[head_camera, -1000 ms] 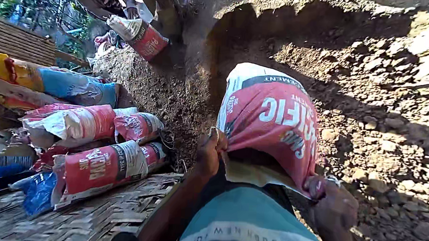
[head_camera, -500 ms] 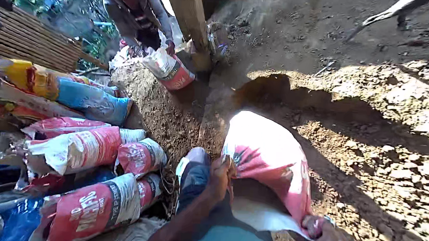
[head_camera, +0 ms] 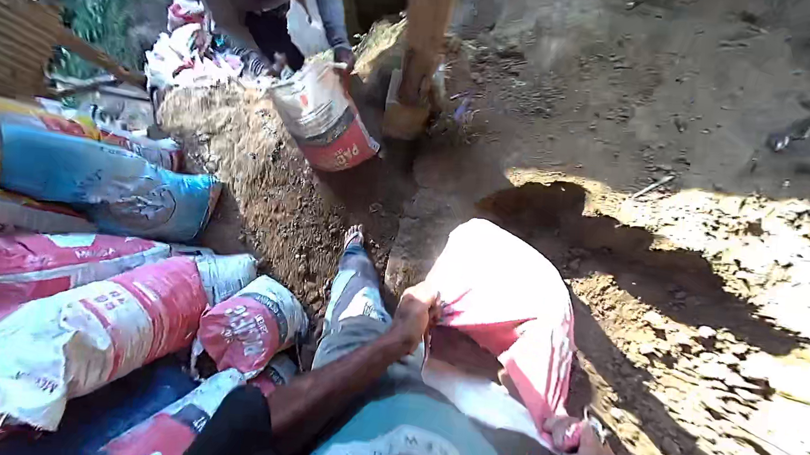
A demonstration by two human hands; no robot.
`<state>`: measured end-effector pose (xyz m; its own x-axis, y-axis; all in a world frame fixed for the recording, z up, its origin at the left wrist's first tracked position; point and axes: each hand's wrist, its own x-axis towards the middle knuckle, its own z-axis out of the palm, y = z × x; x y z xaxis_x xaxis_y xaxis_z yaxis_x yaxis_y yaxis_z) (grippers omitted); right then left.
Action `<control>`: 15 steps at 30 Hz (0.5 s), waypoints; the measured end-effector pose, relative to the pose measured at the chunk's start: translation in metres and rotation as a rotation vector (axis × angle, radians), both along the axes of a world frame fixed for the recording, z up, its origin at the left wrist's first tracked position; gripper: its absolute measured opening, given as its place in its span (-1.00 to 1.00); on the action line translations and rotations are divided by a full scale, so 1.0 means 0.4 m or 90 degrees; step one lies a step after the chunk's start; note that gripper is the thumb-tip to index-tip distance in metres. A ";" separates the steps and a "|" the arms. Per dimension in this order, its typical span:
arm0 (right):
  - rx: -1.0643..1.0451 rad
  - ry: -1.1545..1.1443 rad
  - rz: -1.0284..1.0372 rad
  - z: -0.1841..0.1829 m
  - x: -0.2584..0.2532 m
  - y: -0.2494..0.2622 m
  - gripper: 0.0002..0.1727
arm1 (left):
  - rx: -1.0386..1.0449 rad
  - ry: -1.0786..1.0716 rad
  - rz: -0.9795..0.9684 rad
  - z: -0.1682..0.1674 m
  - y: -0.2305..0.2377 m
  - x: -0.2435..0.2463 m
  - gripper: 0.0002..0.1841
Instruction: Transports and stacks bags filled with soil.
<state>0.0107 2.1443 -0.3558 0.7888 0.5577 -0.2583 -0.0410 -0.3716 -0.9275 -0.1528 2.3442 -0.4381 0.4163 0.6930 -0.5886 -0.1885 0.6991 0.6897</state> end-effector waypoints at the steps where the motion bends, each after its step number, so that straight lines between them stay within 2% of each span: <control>1: -0.034 0.005 0.000 0.032 -0.046 0.038 -0.45 | -0.045 0.020 0.001 0.008 0.020 -0.051 -0.64; 3: -0.030 0.010 0.013 0.063 -0.099 0.164 -0.43 | -0.070 0.036 0.009 0.031 0.125 -0.128 -0.66; 6: -0.022 0.005 0.083 0.121 -0.167 0.290 -0.43 | -0.079 0.054 0.035 0.104 0.206 -0.253 -0.65; 9: -0.014 0.005 0.125 0.123 -0.195 0.416 -0.46 | -0.036 0.077 0.094 0.157 0.268 -0.341 -0.56; 12: 0.004 0.042 0.122 0.107 -0.217 0.539 -0.50 | 0.011 0.092 0.185 0.176 0.311 -0.399 -0.55; 15: 0.039 0.098 0.192 0.080 -0.222 0.656 -0.57 | 0.034 0.122 0.278 0.207 0.365 -0.438 -0.55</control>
